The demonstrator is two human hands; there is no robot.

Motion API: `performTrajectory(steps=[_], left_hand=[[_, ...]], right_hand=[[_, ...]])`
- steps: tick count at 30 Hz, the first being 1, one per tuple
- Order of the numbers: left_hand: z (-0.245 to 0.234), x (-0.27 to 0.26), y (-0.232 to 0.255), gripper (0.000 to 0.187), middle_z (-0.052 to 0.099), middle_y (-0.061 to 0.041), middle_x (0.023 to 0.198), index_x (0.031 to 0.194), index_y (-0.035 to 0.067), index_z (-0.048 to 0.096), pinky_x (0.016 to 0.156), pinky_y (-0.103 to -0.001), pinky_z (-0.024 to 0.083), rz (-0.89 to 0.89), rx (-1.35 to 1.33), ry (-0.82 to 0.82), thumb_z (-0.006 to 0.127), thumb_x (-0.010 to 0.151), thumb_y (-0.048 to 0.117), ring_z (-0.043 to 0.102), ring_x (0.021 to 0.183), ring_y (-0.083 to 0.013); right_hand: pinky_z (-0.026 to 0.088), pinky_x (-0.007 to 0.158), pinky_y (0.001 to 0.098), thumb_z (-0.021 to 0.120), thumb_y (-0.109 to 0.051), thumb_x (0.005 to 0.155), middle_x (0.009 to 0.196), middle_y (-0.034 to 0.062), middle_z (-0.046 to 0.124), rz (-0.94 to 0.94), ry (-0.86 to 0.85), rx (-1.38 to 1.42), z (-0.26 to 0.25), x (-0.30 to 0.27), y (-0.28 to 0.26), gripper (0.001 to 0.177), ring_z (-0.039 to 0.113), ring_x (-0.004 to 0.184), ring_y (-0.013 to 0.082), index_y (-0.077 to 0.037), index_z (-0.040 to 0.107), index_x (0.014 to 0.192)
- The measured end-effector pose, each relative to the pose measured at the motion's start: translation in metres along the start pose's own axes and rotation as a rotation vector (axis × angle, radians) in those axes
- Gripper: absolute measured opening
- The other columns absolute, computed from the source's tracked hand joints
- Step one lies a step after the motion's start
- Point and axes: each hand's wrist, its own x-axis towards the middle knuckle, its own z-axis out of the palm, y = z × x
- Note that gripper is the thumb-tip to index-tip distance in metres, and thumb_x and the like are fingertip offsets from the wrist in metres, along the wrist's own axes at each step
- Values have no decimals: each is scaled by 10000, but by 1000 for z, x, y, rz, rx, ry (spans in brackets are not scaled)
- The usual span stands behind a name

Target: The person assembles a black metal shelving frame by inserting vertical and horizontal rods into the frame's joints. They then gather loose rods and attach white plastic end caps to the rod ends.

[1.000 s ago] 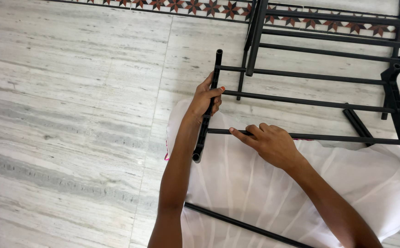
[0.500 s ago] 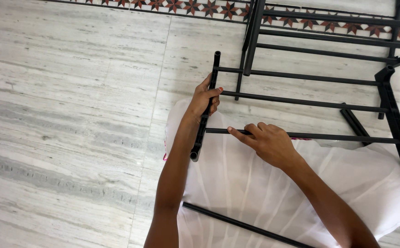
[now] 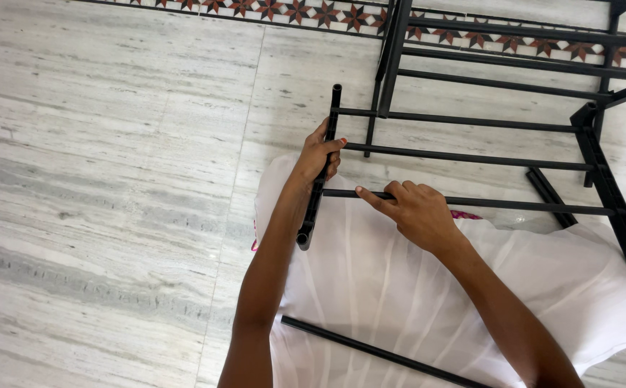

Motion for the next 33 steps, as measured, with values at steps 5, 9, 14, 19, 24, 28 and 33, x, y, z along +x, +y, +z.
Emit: performTrajectory(steps=[5, 9, 14, 19, 24, 28, 33], left_hand=[[-2, 2, -1, 771, 464, 27, 510, 1617, 130, 268, 319, -264, 330, -32, 54, 15, 604, 926, 62, 411, 349, -82], [-1, 5, -8, 756, 454, 40, 510, 1595, 133, 304, 371, -263, 364, -57, 77, 26, 610, 906, 79, 429, 387, -79], [-8, 16, -17, 696, 482, 16, 537, 1565, 27, 369, 518, -285, 495, 0, 130, 35, 632, 928, 123, 512, 476, -114], [-10, 29, -26, 730, 515, -1, 534, 1572, 39, 331, 521, -294, 496, -3, 167, 53, 643, 920, 139, 545, 480, -128], [-30, 35, -26, 738, 492, -9, 528, 1591, 9, 356, 454, -316, 452, 176, 92, -7, 673, 929, 82, 488, 429, -144], [-46, 30, -17, 745, 482, -12, 535, 1621, 33, 290, 445, -319, 447, 297, 40, -63, 634, 961, 62, 468, 424, -146], [-43, 11, -2, 730, 462, -4, 548, 1655, 51, 259, 456, -293, 428, 320, 92, -71, 579, 999, 69, 441, 457, -125]], right_hand=[[457, 589, 302, 658, 8, 849, 860, -19, 588, 2, 25, 1, 2, 1, 3, 760, 558, 696, 140, -385, 521, 1485], [459, 598, 310, 666, 10, 833, 818, -10, 564, 28, 1, -12, 5, 2, 7, 777, 554, 693, 153, -386, 520, 1485], [456, 588, 309, 654, 53, 785, 834, 0, 567, 57, 22, 3, 12, 8, 8, 828, 554, 685, 150, -379, 541, 1483], [461, 626, 331, 663, 46, 796, 861, -1, 600, 79, 12, 29, 0, 9, 7, 764, 572, 720, 169, -331, 567, 1454], [449, 770, 380, 673, -99, 913, 1059, 42, 688, 76, 111, 188, -22, -2, 20, 482, 608, 870, 221, -170, 610, 1385], [446, 897, 416, 716, -179, 954, 1139, 70, 701, 357, 342, 37, -67, -57, 69, 355, 614, 973, 269, -135, 684, 1305], [554, 903, 406, 682, -115, 1161, 1132, 131, 724, 795, 807, 202, -120, -156, 135, 153, 687, 1005, 235, -4, 735, 1251]])
